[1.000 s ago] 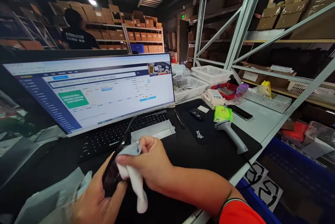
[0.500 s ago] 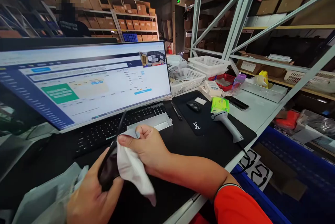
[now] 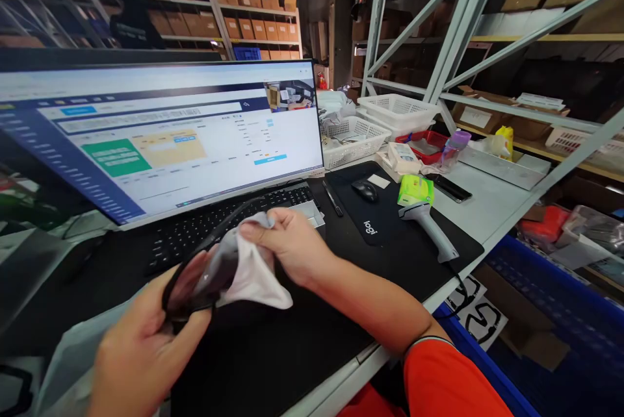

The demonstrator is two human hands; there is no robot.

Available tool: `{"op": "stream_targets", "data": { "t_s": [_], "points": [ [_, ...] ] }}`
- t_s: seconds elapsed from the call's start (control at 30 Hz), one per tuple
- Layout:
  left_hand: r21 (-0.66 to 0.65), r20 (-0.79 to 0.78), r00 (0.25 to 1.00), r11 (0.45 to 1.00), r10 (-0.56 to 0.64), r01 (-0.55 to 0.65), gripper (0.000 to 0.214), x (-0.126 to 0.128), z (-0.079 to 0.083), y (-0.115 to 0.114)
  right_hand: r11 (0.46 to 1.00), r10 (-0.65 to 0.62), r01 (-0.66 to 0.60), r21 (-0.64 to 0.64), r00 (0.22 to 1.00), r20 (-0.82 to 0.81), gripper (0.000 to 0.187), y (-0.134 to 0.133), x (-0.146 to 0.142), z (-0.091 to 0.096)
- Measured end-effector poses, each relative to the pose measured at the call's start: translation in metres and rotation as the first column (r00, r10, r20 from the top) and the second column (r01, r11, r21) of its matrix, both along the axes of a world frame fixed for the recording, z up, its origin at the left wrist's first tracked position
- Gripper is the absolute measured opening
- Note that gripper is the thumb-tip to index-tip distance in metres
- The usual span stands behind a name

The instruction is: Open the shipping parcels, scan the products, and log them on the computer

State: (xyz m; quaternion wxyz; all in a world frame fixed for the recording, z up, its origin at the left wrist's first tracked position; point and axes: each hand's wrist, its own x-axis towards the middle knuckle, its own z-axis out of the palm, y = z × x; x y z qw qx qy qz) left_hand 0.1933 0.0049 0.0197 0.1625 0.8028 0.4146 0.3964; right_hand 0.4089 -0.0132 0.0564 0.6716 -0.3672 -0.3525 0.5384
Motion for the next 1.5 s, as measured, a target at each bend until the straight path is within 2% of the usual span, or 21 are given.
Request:
{"op": "stream_targets", "data": {
  "t_s": [0.07, 0.13, 0.27, 0.33, 0.47, 0.53, 0.63, 0.7, 0.77, 0.83, 0.9, 0.97, 1.0, 1.03, 1.1, 1.17, 1.23, 1.3, 1.37, 1.43, 1.5],
  "points": [
    [-0.022, 0.019, 1.0, 1.0, 0.003, -0.002, 0.051, -0.009, 0.005, 0.006, 0.997, -0.05, 0.036, 0.07, 0.975, 0.215, 0.055, -0.001, 0.028, 0.009],
    [-0.035, 0.037, 0.998, 0.998, -0.057, 0.058, 0.05, -0.017, 0.009, 0.012, 0.976, -0.186, 0.125, 0.178, 0.903, 0.388, 0.047, -0.005, 0.056, 0.018],
    [-0.043, 0.039, 0.99, 0.989, -0.139, 0.141, 0.054, -0.026, 0.018, 0.016, 0.82, -0.571, 0.415, 0.394, 0.624, 0.533, 0.061, -0.02, 0.097, 0.034],
    [-0.039, 0.023, 0.986, 0.986, -0.163, 0.164, 0.057, -0.027, 0.023, 0.015, 0.787, -0.609, 0.465, 0.406, 0.48, 0.631, 0.066, -0.031, 0.108, 0.04],
    [-0.01, 0.019, 0.977, 0.977, -0.213, 0.213, 0.059, -0.026, 0.032, 0.012, 0.89, -0.383, 0.367, 0.27, 0.283, 0.879, 0.064, -0.049, 0.13, 0.047],
    [0.013, 0.015, 0.971, 0.971, -0.238, 0.238, 0.059, -0.027, 0.035, 0.011, 0.909, -0.294, 0.357, 0.216, 0.178, 0.939, 0.061, -0.052, 0.144, 0.046],
    [0.052, 0.003, 0.96, 0.959, -0.279, 0.278, 0.061, -0.026, 0.036, 0.011, 0.898, -0.189, 0.41, 0.159, 0.033, 0.981, 0.055, -0.047, 0.162, 0.039],
    [0.073, -0.002, 0.952, 0.95, -0.305, 0.304, 0.064, -0.026, 0.035, 0.011, 0.894, -0.048, 0.445, 0.058, -0.033, 0.998, 0.047, -0.038, 0.169, 0.033],
    [0.093, -0.012, 0.943, 0.938, -0.333, 0.332, 0.065, -0.025, 0.035, 0.012, 0.86, 0.099, 0.508, -0.041, -0.088, 0.991, 0.037, -0.027, 0.17, 0.028],
    [0.123, -0.035, 0.936, 0.927, -0.352, 0.353, 0.066, -0.025, 0.036, 0.013, 0.824, 0.176, 0.562, -0.071, -0.136, 0.975, 0.031, -0.018, 0.164, 0.024],
    [0.158, -0.073, 0.932, 0.919, -0.355, 0.362, 0.067, -0.025, 0.037, 0.014, 0.853, 0.095, 0.523, -0.003, -0.149, 0.984, 0.021, -0.013, 0.152, 0.024],
    [0.18, -0.109, 0.93, 0.913, -0.35, 0.365, 0.069, -0.026, 0.036, 0.017, 0.917, -0.134, 0.37, 0.151, -0.072, 0.988, 0.013, -0.013, 0.133, 0.025],
    [0.182, -0.125, 0.929, 0.912, -0.348, 0.366, 0.069, -0.027, 0.036, 0.018, 0.93, -0.253, 0.275, 0.245, -0.007, 0.967, 0.021, -0.015, 0.12, 0.026],
    [0.182, -0.137, 0.927, 0.911, -0.349, 0.37, 0.07, -0.027, 0.035, 0.019, 0.927, -0.344, 0.177, 0.33, 0.058, 0.937, 0.03, -0.018, 0.106, 0.026],
    [0.169, -0.16, 0.922, 0.91, -0.353, 0.378, 0.07, -0.028, 0.032, 0.022, 0.904, -0.421, -0.02, 0.428, 0.14, 0.896, 0.041, -0.024, 0.077, 0.025],
    [0.159, -0.176, 0.918, 0.91, -0.355, 0.383, 0.07, -0.027, 0.03, 0.024, 0.871, -0.428, -0.202, 0.448, 0.137, 0.893, 0.042, -0.028, 0.05, 0.021],
    [0.154, -0.18, 0.917, 0.911, -0.356, 0.384, 0.068, -0.025, 0.028, 0.024, 0.842, -0.441, -0.31, 0.442, 0.078, 0.894, 0.032, -0.027, 0.031, 0.015],
    [0.151, -0.148, 0.937, 0.929, -0.316, 0.338, 0.062, -0.023, 0.026, 0.025, 0.824, -0.488, -0.324, 0.464, 0.009, 0.873, 0.023, -0.02, 0.024, 0.007],
    [0.137, -0.073, 0.975, 0.967, -0.208, 0.216, 0.06, -0.022, 0.022, 0.026, 0.797, -0.562, -0.275, 0.537, -0.014, 0.827, 0.024, -0.011, 0.026, 0.0],
    [0.121, -0.004, 0.996, 0.989, -0.09, 0.09, 0.074, -0.023, 0.018, 0.029, 0.75, -0.64, -0.196, 0.632, 0.026, 0.768, 0.023, -0.002, 0.032, -0.004],
    [0.125, 0.004, 0.999, 0.991, -0.044, 0.043, 0.091, -0.025, 0.015, 0.034, 0.707, -0.69, -0.115, 0.698, 0.101, 0.717, 0.02, 0.004, 0.038, -0.005]
  ]
}}
